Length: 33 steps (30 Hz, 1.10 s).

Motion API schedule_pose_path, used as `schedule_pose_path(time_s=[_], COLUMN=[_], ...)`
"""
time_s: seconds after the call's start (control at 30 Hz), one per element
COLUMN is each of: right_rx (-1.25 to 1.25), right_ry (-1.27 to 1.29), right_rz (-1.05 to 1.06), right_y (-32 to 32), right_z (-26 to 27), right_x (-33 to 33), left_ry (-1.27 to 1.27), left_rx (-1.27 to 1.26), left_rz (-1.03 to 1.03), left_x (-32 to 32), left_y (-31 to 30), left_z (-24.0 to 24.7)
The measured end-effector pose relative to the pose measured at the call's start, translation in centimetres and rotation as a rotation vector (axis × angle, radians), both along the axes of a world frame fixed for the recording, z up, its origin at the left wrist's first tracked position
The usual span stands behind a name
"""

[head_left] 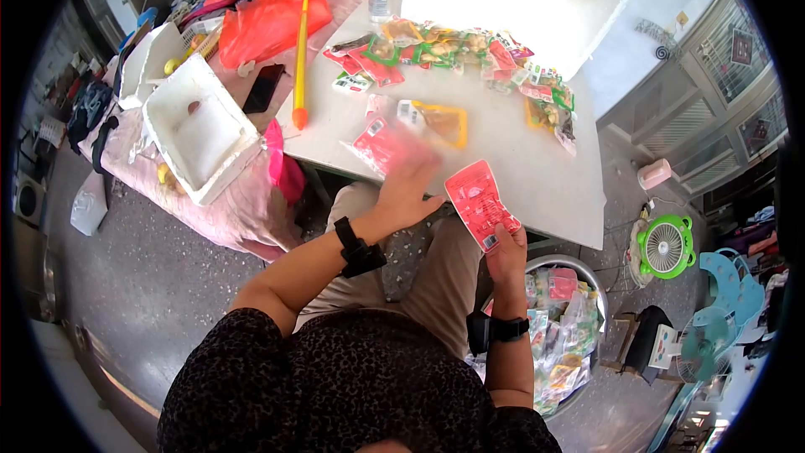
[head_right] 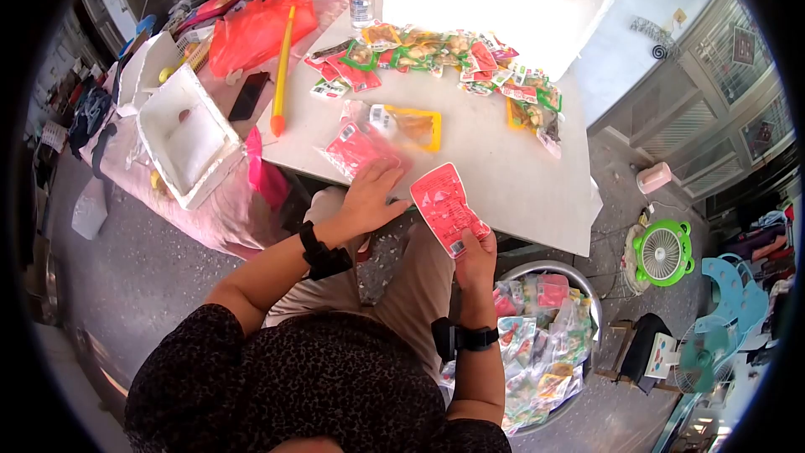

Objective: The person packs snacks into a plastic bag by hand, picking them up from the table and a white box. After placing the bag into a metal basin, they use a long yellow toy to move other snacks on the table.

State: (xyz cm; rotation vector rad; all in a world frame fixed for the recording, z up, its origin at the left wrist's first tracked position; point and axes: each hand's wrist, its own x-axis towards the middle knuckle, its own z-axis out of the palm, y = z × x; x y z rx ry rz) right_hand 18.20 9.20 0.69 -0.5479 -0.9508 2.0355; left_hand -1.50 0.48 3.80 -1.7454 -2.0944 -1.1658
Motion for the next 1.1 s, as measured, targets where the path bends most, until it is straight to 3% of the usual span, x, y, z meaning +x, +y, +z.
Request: schedule_pose_path(time_s=[0.13, 0.33, 0.53, 0.73, 1.03, 1.1], right_rx=[-0.031, -0.080, -0.180, -0.260, -0.365, -0.296], right_ry=[-0.074, -0.133, -0.142, -0.025, 0.067, 0.017], right_rz=[-0.014, 0.111, 0.179, 0.226, 0.422, 0.461], right_y=[0.1, 0.5, 2.0, 2.5, 1.7, 1.7], right_z=[0.0, 0.4, -0.7, -0.3, 0.7, 0.4], right_x=[-0.5, -1.8, -3.3, -5.3, -9.4, -9.3], left_ry=[0.149, 0.108, -0.124, -0.077, 0.110, 0.109], left_rx=[-0.171, -0.042, -0.057, -0.120, 0.139, 0.088], left_rz=[0.028, -0.075, -0.156, -0.153, -0.173, -0.178], left_x=[-0.9, -2.0, -2.1, -1.9, -1.7, -1.8], left_y=[0.2, 0.6, 0.2, -0.8, -1.4, -1.9], left_z=[-1.5, -3.3, -3.1, -1.5, -0.8, -0.5])
